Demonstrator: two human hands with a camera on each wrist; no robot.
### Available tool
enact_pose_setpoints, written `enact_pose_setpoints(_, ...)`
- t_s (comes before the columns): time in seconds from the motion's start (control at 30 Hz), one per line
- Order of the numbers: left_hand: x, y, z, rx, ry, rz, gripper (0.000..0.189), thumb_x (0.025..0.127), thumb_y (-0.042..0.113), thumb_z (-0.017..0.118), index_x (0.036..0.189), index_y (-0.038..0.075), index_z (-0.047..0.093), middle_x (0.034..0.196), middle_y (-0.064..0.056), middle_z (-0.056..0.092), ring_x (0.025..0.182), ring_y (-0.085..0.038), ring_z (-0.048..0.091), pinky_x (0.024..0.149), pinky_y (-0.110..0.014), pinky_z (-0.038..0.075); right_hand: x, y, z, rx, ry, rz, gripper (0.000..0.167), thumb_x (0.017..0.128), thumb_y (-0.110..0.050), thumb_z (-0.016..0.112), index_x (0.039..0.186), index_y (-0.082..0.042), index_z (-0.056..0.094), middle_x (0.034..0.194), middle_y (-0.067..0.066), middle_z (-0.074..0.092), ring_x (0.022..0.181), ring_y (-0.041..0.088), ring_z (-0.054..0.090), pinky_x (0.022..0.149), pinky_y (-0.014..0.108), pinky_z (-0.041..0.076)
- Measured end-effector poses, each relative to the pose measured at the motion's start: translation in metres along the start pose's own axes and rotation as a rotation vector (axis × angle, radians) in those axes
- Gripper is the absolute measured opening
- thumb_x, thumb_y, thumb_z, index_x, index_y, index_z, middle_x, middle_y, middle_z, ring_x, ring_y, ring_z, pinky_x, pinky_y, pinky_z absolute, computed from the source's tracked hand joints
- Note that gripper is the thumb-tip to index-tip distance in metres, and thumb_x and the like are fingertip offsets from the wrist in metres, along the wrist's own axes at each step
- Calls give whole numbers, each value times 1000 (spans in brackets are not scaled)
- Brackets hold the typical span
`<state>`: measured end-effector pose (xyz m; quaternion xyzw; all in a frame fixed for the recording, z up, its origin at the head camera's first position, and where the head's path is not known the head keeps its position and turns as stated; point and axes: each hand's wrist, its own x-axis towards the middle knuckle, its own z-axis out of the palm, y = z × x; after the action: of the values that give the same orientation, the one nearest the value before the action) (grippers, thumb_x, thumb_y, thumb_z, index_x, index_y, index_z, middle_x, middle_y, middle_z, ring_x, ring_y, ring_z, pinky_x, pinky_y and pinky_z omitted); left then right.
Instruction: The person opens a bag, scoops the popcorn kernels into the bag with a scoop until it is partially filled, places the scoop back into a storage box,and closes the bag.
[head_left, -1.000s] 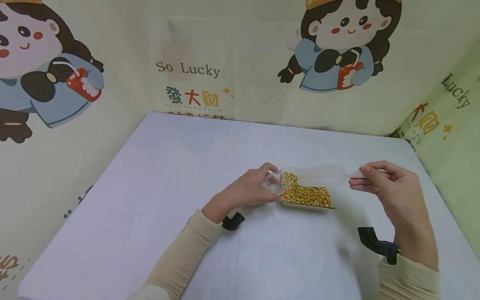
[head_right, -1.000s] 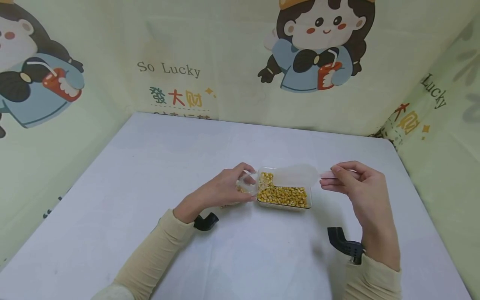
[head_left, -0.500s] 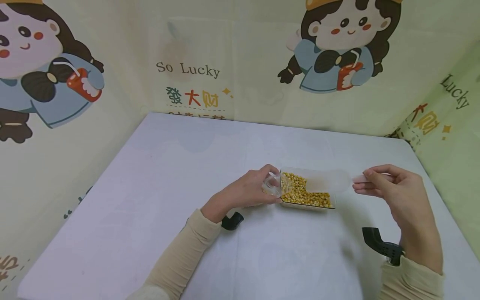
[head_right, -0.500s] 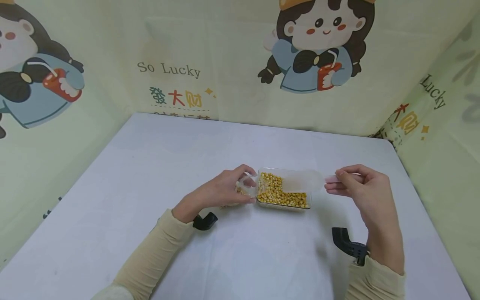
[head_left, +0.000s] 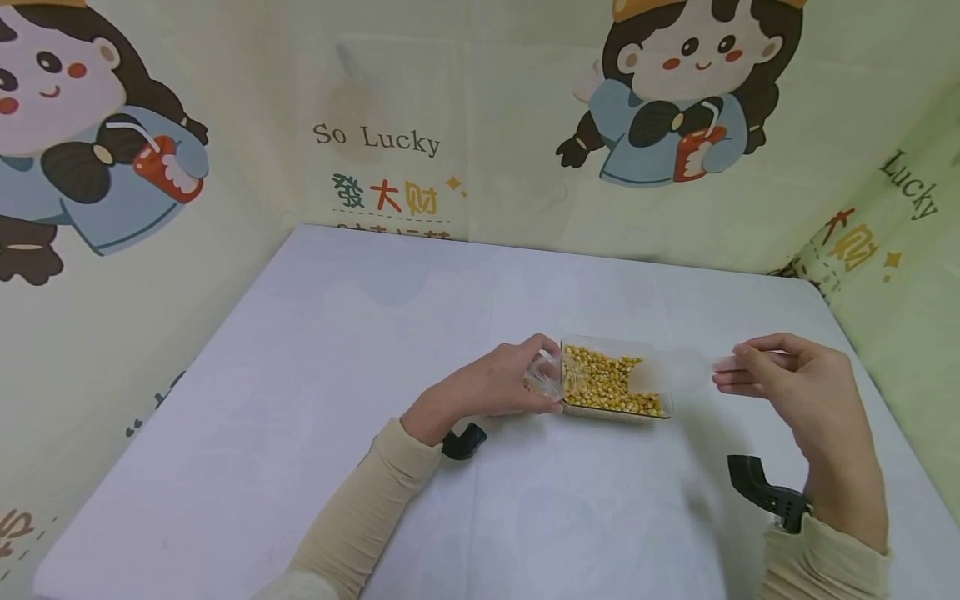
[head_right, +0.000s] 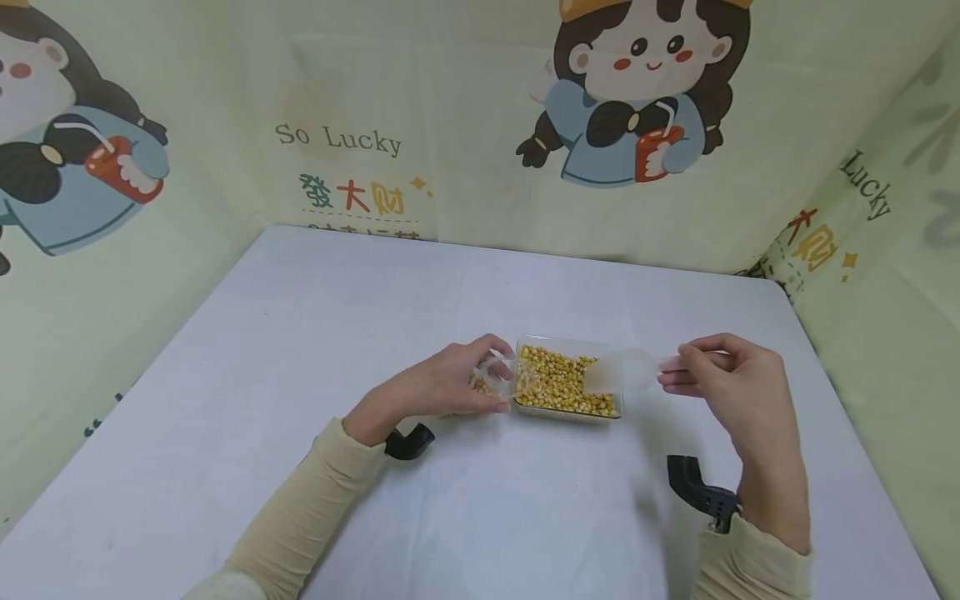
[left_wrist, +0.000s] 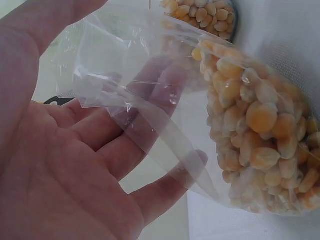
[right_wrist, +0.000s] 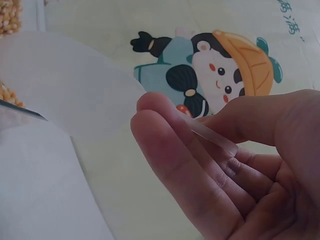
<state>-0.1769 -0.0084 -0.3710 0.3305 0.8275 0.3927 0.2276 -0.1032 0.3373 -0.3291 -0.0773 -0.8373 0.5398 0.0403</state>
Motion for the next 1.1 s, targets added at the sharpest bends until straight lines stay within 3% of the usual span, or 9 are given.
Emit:
enact_pose_setpoints(0.63,2,1,1,-25,-18,-5,60,87,30,77,135,16,43,125,-2,67,91,-12,64,82,-27,48,-7,-12,4,-209,102,-6,27,100,-22,57,110,2,57,74,-18,72,67,8,74,64,19,57)
enact_pose_setpoints(0.83,3,0,2,-20,-15,-15,61,86,31,78,135,17,43,125,-1,67,88,-11,64,81,-27,48,-8,-13,6,-237,77,-16,30,100,-21,58,113,6,56,74,-15,72,67,8,73,64,21,57)
enact_pose_setpoints(1.1,2,0,2,-24,-15,-17,60,86,31,77,134,17,43,127,-2,66,86,-14,65,80,-27,48,-7,-12,8,-288,9,-8,32,101,-22,57,115,6,58,75,-11,74,67,10,74,65,11,53)
